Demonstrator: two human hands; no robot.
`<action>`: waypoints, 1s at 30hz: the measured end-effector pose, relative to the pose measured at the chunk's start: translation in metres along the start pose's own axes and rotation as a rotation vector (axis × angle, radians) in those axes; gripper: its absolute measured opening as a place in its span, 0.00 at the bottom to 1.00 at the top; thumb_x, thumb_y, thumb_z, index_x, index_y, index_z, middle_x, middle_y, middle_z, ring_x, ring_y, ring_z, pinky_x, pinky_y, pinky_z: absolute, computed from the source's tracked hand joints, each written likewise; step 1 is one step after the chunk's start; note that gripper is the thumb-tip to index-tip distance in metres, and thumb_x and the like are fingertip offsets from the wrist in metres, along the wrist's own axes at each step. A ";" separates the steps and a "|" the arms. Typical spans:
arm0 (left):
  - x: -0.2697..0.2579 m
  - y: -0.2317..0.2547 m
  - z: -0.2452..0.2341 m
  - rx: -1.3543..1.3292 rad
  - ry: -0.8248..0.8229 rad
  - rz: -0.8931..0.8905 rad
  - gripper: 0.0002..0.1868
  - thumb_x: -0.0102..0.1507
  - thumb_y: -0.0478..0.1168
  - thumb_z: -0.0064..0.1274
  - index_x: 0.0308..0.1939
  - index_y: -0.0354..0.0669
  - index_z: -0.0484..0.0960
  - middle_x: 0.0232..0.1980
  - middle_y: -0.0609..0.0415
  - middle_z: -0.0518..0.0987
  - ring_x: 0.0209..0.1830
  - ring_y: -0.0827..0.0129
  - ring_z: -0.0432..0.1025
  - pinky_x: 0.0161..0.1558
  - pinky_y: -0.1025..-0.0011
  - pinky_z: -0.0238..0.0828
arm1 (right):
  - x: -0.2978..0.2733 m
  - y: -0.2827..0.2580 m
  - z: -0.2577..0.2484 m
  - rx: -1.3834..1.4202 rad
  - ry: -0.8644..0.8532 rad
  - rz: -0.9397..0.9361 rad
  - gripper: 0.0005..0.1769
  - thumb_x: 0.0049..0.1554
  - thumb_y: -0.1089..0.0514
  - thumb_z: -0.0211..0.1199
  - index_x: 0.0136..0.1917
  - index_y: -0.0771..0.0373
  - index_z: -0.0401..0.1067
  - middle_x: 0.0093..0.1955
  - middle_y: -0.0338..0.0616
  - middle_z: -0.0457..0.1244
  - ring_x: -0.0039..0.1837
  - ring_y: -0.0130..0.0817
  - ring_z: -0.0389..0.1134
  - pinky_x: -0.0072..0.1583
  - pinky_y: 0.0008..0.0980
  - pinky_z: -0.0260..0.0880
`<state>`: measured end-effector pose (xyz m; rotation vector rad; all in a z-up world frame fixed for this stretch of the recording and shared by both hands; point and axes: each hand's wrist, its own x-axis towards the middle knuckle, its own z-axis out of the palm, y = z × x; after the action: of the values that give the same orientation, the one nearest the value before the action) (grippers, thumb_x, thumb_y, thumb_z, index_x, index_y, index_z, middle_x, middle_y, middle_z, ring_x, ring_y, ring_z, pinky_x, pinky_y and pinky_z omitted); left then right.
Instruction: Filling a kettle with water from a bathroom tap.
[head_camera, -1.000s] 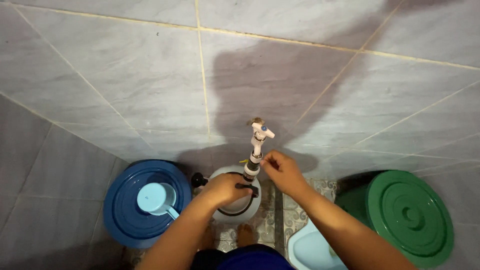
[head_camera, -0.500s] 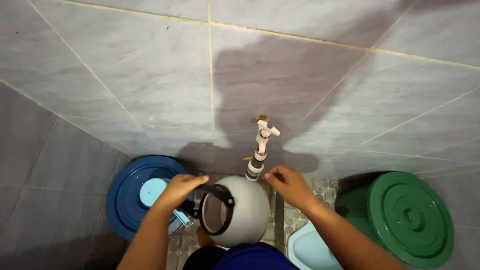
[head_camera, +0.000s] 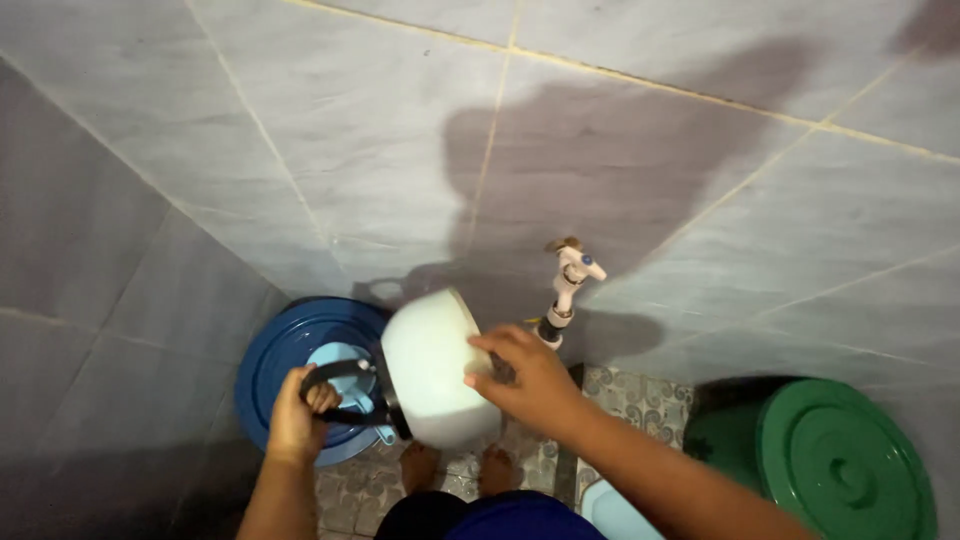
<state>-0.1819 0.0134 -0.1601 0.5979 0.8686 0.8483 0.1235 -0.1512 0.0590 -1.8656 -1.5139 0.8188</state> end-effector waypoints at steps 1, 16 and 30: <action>0.002 -0.006 -0.001 -0.184 -0.045 0.080 0.27 0.68 0.49 0.43 0.15 0.52 0.56 0.16 0.61 0.55 0.19 0.70 0.52 0.33 0.67 0.56 | 0.005 -0.017 -0.008 -0.078 0.036 -0.195 0.29 0.55 0.46 0.69 0.67 0.56 0.74 0.64 0.47 0.65 0.67 0.47 0.64 0.65 0.46 0.64; 0.012 -0.028 0.085 -0.749 0.104 -0.011 0.14 0.60 0.46 0.43 0.20 0.56 0.62 0.15 0.66 0.61 0.24 0.73 0.65 0.44 0.61 0.72 | 0.021 -0.111 -0.025 -0.526 0.185 -0.830 0.25 0.47 0.61 0.69 0.59 0.55 0.75 0.70 0.44 0.63 0.76 0.45 0.59 0.71 0.56 0.58; -0.021 -0.018 0.118 -0.636 -0.250 0.121 0.35 0.68 0.58 0.44 0.74 0.42 0.65 0.69 0.47 0.72 0.67 0.56 0.69 0.68 0.57 0.64 | 0.013 -0.127 -0.006 -0.506 0.133 -0.915 0.12 0.57 0.54 0.65 0.54 0.55 0.77 0.73 0.49 0.63 0.78 0.43 0.58 0.77 0.56 0.55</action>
<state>-0.0832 -0.0276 -0.1038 0.1885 0.3035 1.0694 0.0516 -0.1170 0.1587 -1.2185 -2.3166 -0.1234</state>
